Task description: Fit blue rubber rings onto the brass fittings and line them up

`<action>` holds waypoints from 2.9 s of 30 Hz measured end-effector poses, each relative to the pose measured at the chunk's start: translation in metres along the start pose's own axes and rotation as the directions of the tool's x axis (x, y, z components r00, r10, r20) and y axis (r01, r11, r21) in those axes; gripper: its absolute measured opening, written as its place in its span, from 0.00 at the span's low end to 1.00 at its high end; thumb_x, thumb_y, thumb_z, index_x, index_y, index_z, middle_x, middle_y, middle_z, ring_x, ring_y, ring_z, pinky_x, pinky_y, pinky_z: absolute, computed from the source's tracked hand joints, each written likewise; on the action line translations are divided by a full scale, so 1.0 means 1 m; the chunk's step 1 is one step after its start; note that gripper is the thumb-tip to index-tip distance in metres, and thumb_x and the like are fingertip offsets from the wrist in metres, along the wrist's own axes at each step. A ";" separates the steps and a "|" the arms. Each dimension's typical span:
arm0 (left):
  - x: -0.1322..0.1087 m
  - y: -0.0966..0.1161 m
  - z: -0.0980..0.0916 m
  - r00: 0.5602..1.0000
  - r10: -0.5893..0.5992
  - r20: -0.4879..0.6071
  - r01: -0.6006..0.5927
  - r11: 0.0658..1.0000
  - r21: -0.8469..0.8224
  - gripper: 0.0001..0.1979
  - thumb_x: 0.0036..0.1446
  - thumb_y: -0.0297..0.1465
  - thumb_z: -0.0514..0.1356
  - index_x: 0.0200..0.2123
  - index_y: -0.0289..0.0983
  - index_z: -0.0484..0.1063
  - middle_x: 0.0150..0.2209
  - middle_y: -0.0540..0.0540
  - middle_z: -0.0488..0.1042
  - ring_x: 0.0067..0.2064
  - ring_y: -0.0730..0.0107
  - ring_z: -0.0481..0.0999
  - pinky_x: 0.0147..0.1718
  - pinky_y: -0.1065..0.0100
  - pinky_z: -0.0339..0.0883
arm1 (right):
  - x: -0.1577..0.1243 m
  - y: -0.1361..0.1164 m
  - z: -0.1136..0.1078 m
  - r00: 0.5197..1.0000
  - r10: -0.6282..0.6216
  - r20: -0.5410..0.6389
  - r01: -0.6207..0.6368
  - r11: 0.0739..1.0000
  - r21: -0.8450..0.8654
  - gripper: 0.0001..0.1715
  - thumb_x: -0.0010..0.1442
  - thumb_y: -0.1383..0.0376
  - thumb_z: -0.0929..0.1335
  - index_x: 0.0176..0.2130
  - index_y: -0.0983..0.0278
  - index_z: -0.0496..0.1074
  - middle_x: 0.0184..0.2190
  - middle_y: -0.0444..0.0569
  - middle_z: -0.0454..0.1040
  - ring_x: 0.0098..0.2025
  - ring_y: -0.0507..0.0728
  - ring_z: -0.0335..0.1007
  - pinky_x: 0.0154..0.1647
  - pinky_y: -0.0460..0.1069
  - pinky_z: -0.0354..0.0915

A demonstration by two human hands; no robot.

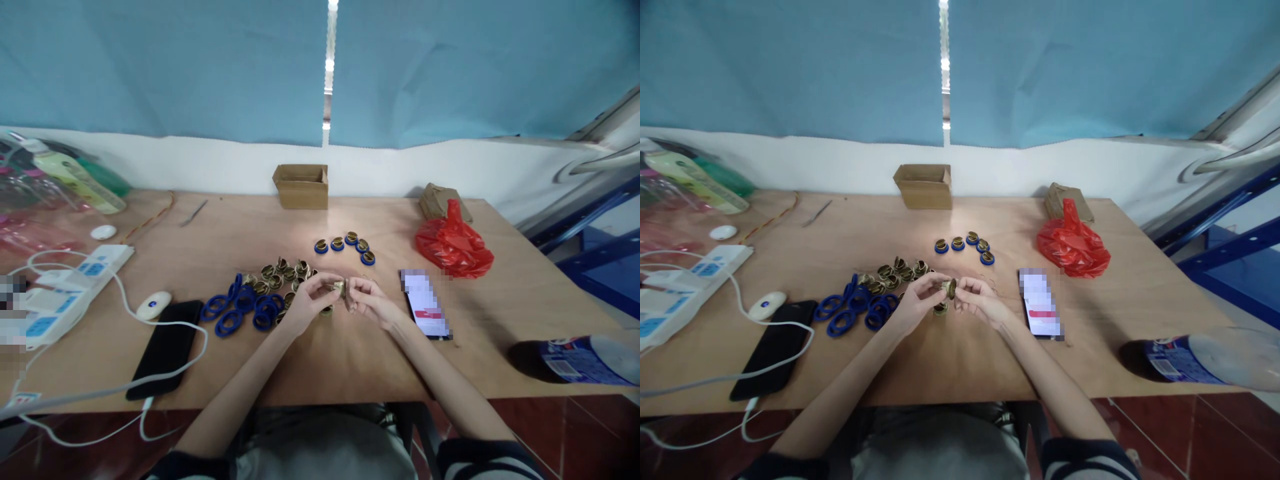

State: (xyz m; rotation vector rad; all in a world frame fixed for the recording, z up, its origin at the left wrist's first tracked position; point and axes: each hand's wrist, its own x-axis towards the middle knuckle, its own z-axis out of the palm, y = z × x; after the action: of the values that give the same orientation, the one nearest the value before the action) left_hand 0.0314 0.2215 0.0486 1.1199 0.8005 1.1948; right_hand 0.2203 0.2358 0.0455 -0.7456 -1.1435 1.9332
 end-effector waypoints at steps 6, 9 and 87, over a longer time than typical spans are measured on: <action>0.001 -0.003 -0.002 0.999 0.029 0.024 -0.030 0.999 0.042 0.13 0.54 0.33 0.70 0.42 0.38 0.78 0.41 0.44 0.80 0.42 0.66 0.78 0.43 0.67 0.72 | 0.000 0.002 0.003 1.000 0.012 -0.019 -0.011 0.998 0.069 0.19 0.53 0.57 0.79 0.30 0.64 0.70 0.24 0.40 0.70 0.25 0.48 0.66 0.27 0.43 0.62; 0.001 -0.005 -0.002 0.999 0.040 0.037 -0.042 0.998 0.055 0.13 0.54 0.34 0.69 0.43 0.37 0.78 0.42 0.44 0.79 0.43 0.65 0.78 0.43 0.66 0.73 | 0.000 0.002 0.005 1.000 0.019 -0.023 -0.017 0.995 0.100 0.19 0.52 0.59 0.79 0.28 0.64 0.69 0.23 0.40 0.70 0.24 0.48 0.66 0.27 0.43 0.62; 0.007 -0.023 -0.004 0.987 0.010 -0.159 -0.012 1.000 -0.006 0.16 0.57 0.38 0.67 0.46 0.37 0.73 0.44 0.43 0.79 0.45 0.66 0.79 0.46 0.64 0.73 | -0.009 0.009 0.012 0.893 -0.444 0.067 0.314 0.509 -0.801 0.11 0.64 0.62 0.70 0.48 0.58 0.75 0.23 0.40 0.66 0.23 0.53 0.58 0.29 0.49 0.55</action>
State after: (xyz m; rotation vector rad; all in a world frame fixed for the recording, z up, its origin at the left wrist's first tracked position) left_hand 0.0360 0.2289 0.0266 1.0332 0.9117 1.3074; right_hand 0.2132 0.2202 0.0430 -0.9581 -1.9246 0.8914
